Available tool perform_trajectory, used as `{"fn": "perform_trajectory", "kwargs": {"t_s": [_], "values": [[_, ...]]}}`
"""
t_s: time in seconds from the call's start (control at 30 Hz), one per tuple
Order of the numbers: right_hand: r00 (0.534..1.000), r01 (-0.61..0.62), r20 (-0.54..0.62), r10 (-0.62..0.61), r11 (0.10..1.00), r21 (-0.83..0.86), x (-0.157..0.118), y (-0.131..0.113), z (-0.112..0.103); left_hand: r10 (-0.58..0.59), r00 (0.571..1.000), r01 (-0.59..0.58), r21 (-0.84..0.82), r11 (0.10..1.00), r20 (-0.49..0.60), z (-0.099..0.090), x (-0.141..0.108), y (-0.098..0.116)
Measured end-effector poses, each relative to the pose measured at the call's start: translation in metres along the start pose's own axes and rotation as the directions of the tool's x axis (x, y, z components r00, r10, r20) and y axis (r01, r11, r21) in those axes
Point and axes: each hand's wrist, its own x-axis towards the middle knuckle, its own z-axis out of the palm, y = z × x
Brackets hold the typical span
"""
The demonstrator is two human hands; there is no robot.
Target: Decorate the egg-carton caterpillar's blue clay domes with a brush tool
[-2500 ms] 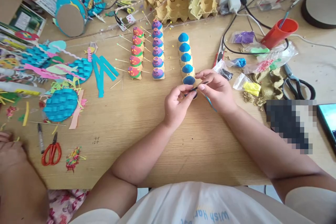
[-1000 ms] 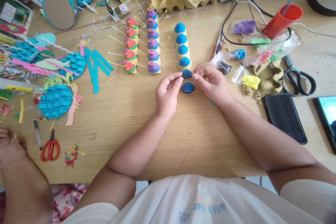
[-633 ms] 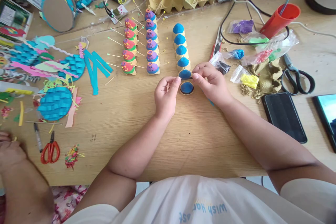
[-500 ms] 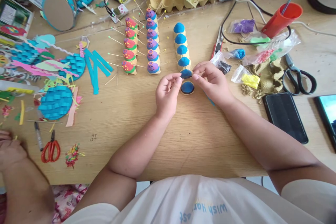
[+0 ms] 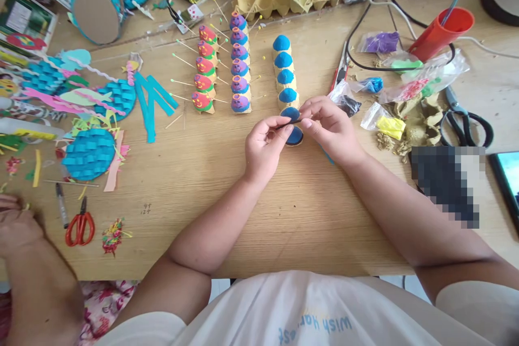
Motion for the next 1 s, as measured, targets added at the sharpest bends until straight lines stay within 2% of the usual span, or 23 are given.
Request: {"fn": "perform_trajectory", "kwargs": {"t_s": [0.1,0.27,0.33,0.57,0.73,0.83,1.0], "values": [[1.000,0.009,0.022,-0.009,1.000,-0.014,-0.0003,0.0026,-0.0013,-0.018,1.000,0.019,0.010,1.000,-0.020,-0.0002,0.0004,0.0012],[0.985,0.161,0.071,-0.158,0.987,-0.031,0.0006,0.0035,-0.0006,-0.039,0.999,0.039,0.035,0.999,-0.001,-0.0006,0.0000,0.0029],[0.981,0.186,0.072,-0.183,0.981,-0.046,0.0007,0.0023,0.0006,-0.040,0.999,0.039,0.029,0.999,0.020,-0.0007,-0.0008,0.0025],[0.992,0.126,0.045,-0.121,0.987,-0.100,-0.0011,-0.0035,-0.0008,-0.054,0.998,0.053,0.047,0.998,0.029,-0.0003,-0.0014,0.0044],[0.982,0.171,0.083,-0.167,0.984,-0.047,-0.0011,-0.0012,-0.0045,-0.071,0.997,0.071,0.031,0.997,-0.005,0.0000,-0.0002,0.0081],[0.980,0.177,0.109,-0.167,0.980,-0.092,-0.0002,0.0008,-0.0026,-0.086,0.996,0.085,0.025,0.996,0.008,0.0002,-0.0004,0.0073],[0.987,0.160,0.047,-0.155,0.977,-0.139,-0.0008,-0.0020,0.0013,-0.058,0.998,0.057,0.032,0.998,0.036,0.0001,-0.0024,0.0049]]}}
